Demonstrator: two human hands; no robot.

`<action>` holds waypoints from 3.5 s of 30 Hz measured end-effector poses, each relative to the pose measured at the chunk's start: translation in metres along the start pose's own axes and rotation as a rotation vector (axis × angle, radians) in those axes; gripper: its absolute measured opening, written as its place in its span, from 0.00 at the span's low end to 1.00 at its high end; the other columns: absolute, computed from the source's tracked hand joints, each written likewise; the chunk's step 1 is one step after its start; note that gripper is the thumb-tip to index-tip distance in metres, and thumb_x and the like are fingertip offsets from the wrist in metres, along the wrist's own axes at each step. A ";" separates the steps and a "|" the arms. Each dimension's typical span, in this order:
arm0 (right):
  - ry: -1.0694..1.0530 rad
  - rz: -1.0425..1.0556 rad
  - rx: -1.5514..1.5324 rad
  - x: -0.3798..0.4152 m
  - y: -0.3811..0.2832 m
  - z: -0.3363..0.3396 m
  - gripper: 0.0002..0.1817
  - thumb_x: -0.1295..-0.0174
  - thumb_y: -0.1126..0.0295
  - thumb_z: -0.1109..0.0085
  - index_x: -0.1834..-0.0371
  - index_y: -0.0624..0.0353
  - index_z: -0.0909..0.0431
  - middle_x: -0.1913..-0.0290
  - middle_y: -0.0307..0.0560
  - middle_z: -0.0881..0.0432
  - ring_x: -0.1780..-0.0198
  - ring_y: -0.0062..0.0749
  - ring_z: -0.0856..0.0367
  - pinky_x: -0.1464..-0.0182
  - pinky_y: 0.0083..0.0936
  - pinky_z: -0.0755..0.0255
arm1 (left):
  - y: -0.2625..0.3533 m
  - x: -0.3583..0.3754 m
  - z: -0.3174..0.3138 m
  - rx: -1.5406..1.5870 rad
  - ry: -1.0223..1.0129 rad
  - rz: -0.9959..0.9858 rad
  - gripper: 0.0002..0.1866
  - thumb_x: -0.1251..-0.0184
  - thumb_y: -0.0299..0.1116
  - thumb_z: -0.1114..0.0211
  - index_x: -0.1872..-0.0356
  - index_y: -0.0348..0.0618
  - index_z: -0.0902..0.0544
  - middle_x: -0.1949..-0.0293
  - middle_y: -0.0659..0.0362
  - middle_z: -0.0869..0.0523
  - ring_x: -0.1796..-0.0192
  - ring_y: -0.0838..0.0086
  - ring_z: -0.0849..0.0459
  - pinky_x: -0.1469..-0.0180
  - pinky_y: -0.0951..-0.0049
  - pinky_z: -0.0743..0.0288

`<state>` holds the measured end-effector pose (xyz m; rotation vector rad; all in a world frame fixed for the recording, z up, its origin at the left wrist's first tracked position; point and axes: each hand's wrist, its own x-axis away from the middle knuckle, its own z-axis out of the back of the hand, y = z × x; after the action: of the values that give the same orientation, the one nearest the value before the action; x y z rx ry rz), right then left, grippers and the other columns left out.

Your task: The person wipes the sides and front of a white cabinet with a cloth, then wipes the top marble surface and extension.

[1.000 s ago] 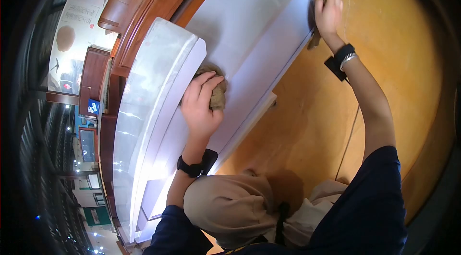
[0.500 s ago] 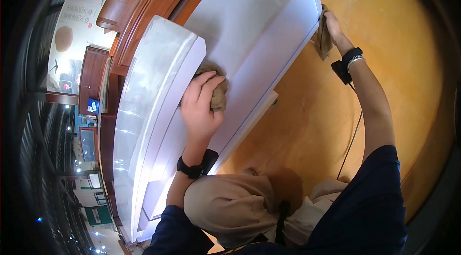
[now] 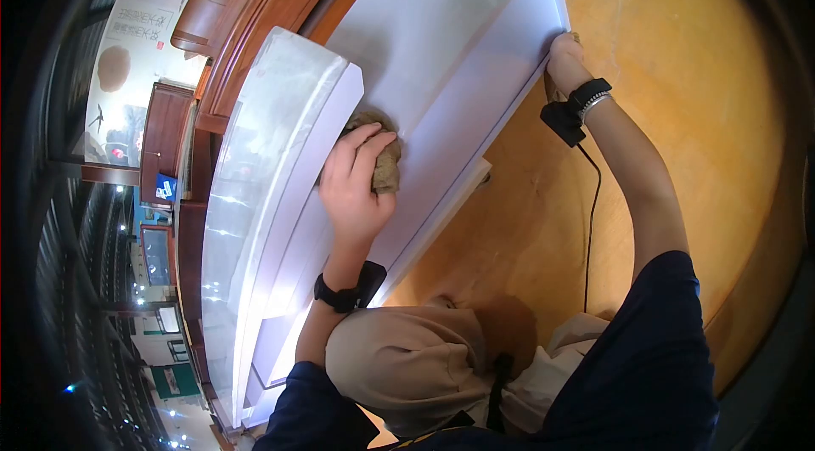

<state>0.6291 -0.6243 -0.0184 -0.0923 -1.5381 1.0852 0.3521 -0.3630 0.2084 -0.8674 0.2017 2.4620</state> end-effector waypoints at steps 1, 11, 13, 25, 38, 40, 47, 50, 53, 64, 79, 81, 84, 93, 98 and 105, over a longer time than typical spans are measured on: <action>-0.001 0.000 -0.004 0.002 0.002 0.009 0.29 0.36 0.51 0.59 0.48 0.68 0.27 0.46 0.57 0.24 0.45 0.44 0.24 0.47 0.37 0.30 | 0.001 0.000 0.000 0.002 -0.006 0.002 0.18 0.59 0.21 0.42 0.62 0.45 0.18 0.57 0.58 0.19 0.57 0.60 0.20 0.54 0.68 0.26; -0.284 0.269 0.211 0.052 0.039 0.038 0.26 0.38 0.56 0.57 0.48 0.68 0.27 0.49 0.58 0.23 0.49 0.45 0.23 0.48 0.36 0.30 | 0.003 -0.003 0.001 0.023 0.010 -0.005 0.18 0.59 0.20 0.42 0.63 0.45 0.18 0.57 0.58 0.19 0.58 0.59 0.20 0.55 0.67 0.26; -0.110 0.012 0.137 0.066 0.047 0.032 0.24 0.39 0.59 0.57 0.47 0.68 0.29 0.48 0.58 0.23 0.48 0.44 0.23 0.47 0.34 0.30 | 0.002 -0.001 0.001 0.029 0.005 0.005 0.18 0.60 0.20 0.42 0.63 0.45 0.18 0.57 0.58 0.19 0.58 0.60 0.20 0.55 0.68 0.26; -0.771 0.023 0.116 0.107 0.084 0.066 0.23 0.36 0.57 0.61 0.48 0.64 0.27 0.51 0.55 0.22 0.52 0.45 0.23 0.51 0.41 0.30 | -0.007 -0.017 -0.003 0.110 -0.002 0.072 0.21 0.64 0.17 0.46 0.63 0.44 0.19 0.57 0.56 0.19 0.56 0.58 0.20 0.53 0.68 0.27; -0.937 -0.011 0.268 0.044 0.154 0.033 0.18 0.35 0.61 0.59 0.51 0.63 0.29 0.56 0.54 0.22 0.55 0.44 0.23 0.53 0.44 0.28 | -0.008 -0.002 -0.002 0.091 0.004 0.066 0.20 0.63 0.19 0.43 0.63 0.47 0.18 0.58 0.61 0.19 0.59 0.61 0.20 0.58 0.70 0.25; -1.121 0.117 0.050 0.019 0.143 0.040 0.17 0.36 0.62 0.57 0.52 0.63 0.28 0.55 0.53 0.22 0.53 0.43 0.23 0.51 0.43 0.28 | -0.008 -0.003 -0.002 0.087 0.004 0.061 0.21 0.63 0.19 0.43 0.63 0.47 0.19 0.58 0.61 0.19 0.59 0.62 0.20 0.58 0.69 0.25; -0.684 0.255 0.057 0.028 0.018 0.061 0.22 0.39 0.58 0.51 0.51 0.66 0.28 0.57 0.53 0.20 0.56 0.40 0.21 0.54 0.37 0.26 | -0.008 0.000 -0.001 0.073 0.006 0.043 0.20 0.64 0.19 0.43 0.63 0.48 0.19 0.57 0.62 0.19 0.59 0.62 0.21 0.59 0.69 0.25; -0.513 0.646 0.320 0.054 0.006 0.083 0.23 0.42 0.59 0.48 0.51 0.67 0.28 0.60 0.55 0.19 0.57 0.42 0.20 0.53 0.37 0.27 | -0.009 0.000 -0.003 0.069 0.016 0.033 0.20 0.63 0.20 0.42 0.63 0.48 0.19 0.57 0.62 0.19 0.59 0.63 0.21 0.59 0.69 0.26; -0.338 1.114 0.585 0.057 0.026 0.088 0.23 0.45 0.62 0.46 0.51 0.68 0.29 0.59 0.61 0.20 0.55 0.52 0.21 0.52 0.38 0.28 | -0.008 0.002 -0.003 0.053 0.012 0.040 0.21 0.63 0.19 0.43 0.63 0.48 0.19 0.57 0.62 0.19 0.58 0.62 0.21 0.58 0.69 0.26; -0.737 1.386 0.854 0.127 0.113 0.138 0.27 0.47 0.70 0.43 0.43 0.64 0.38 0.52 0.62 0.27 0.53 0.57 0.25 0.52 0.44 0.29 | -0.011 0.002 -0.004 0.108 0.012 0.045 0.23 0.65 0.18 0.46 0.62 0.47 0.19 0.57 0.60 0.19 0.57 0.61 0.21 0.57 0.68 0.26; -1.243 2.060 1.226 0.154 0.128 0.152 0.25 0.45 0.67 0.47 0.40 0.49 0.33 0.50 0.50 0.30 0.64 0.42 0.21 0.70 0.33 0.23 | -0.014 0.002 -0.004 0.179 -0.018 0.041 0.22 0.62 0.18 0.42 0.60 0.48 0.19 0.55 0.61 0.20 0.56 0.61 0.21 0.57 0.68 0.25; -1.178 2.006 1.219 0.134 0.112 0.148 0.26 0.44 0.67 0.47 0.39 0.46 0.34 0.51 0.48 0.30 0.63 0.40 0.22 0.71 0.32 0.24 | -0.017 0.004 -0.004 0.195 -0.014 0.055 0.23 0.63 0.18 0.42 0.60 0.48 0.19 0.55 0.61 0.20 0.55 0.62 0.21 0.56 0.68 0.25; -1.045 1.973 1.243 0.119 0.094 0.153 0.26 0.43 0.67 0.47 0.38 0.45 0.35 0.52 0.48 0.30 0.62 0.41 0.22 0.68 0.34 0.24 | -0.017 0.006 -0.003 0.189 -0.003 0.056 0.23 0.63 0.18 0.42 0.60 0.50 0.19 0.55 0.62 0.20 0.55 0.62 0.21 0.57 0.69 0.25; -1.196 1.972 1.357 0.142 0.144 0.165 0.29 0.44 0.64 0.44 0.37 0.51 0.38 0.49 0.51 0.31 0.66 0.44 0.21 0.69 0.36 0.24 | -0.019 0.012 -0.005 0.175 0.029 0.079 0.22 0.65 0.20 0.40 0.62 0.50 0.18 0.58 0.64 0.19 0.58 0.64 0.20 0.61 0.72 0.24; -1.337 1.904 1.352 0.149 0.154 0.163 0.29 0.43 0.65 0.46 0.36 0.50 0.39 0.45 0.52 0.32 0.68 0.45 0.20 0.71 0.35 0.23 | -0.007 0.047 0.011 0.111 0.064 -0.162 0.14 0.58 0.26 0.39 0.66 0.51 0.16 0.61 0.64 0.18 0.59 0.66 0.19 0.65 0.72 0.23; -1.201 2.135 1.262 0.130 0.131 0.156 0.29 0.46 0.64 0.42 0.38 0.45 0.36 0.55 0.47 0.29 0.69 0.42 0.21 0.71 0.34 0.24 | 0.009 0.157 -0.052 0.203 -0.219 -0.193 0.17 0.56 0.28 0.38 0.61 0.54 0.17 0.54 0.65 0.18 0.54 0.66 0.20 0.58 0.67 0.26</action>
<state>0.3979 -0.5614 0.0104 -0.2243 -0.6765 4.1418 0.2713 -0.3201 0.0700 -0.5024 0.2700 2.2875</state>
